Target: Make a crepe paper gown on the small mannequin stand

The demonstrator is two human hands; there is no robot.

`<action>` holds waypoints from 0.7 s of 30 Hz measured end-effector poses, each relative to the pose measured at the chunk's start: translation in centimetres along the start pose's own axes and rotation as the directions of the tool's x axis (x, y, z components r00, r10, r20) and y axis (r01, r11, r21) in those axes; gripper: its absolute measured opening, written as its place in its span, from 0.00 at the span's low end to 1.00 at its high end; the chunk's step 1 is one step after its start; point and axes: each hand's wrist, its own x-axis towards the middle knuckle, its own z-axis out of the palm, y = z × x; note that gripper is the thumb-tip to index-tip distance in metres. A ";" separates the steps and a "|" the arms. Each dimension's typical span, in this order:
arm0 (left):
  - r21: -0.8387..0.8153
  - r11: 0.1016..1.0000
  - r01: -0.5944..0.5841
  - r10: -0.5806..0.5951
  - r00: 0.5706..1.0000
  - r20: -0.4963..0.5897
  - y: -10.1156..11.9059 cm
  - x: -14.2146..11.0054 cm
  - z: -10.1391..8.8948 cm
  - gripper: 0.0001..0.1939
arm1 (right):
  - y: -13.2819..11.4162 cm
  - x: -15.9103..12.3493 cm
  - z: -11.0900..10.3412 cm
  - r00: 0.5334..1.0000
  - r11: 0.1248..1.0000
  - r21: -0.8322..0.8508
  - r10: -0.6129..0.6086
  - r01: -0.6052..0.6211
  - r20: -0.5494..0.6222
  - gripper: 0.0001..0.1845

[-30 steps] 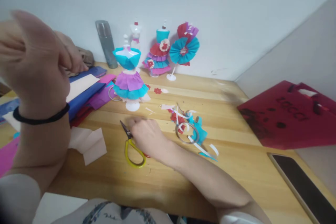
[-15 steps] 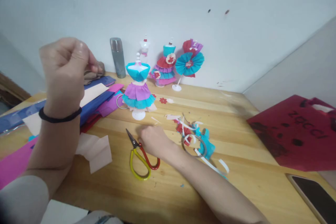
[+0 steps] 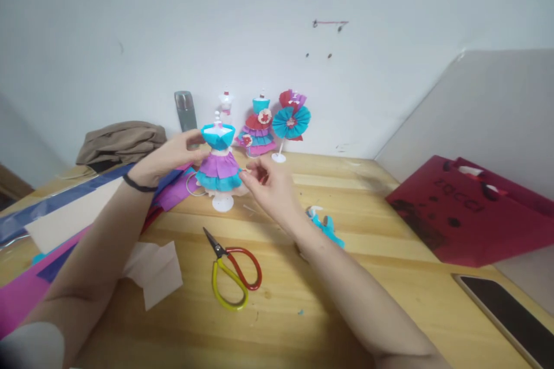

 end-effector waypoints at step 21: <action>-0.208 0.968 0.141 -0.133 0.990 0.049 -2.4 0.6 3.0 0.23 | 3.8 4.7 5.0 0.983 0.978 0.097 -0.182 0.183 -0.013 0.22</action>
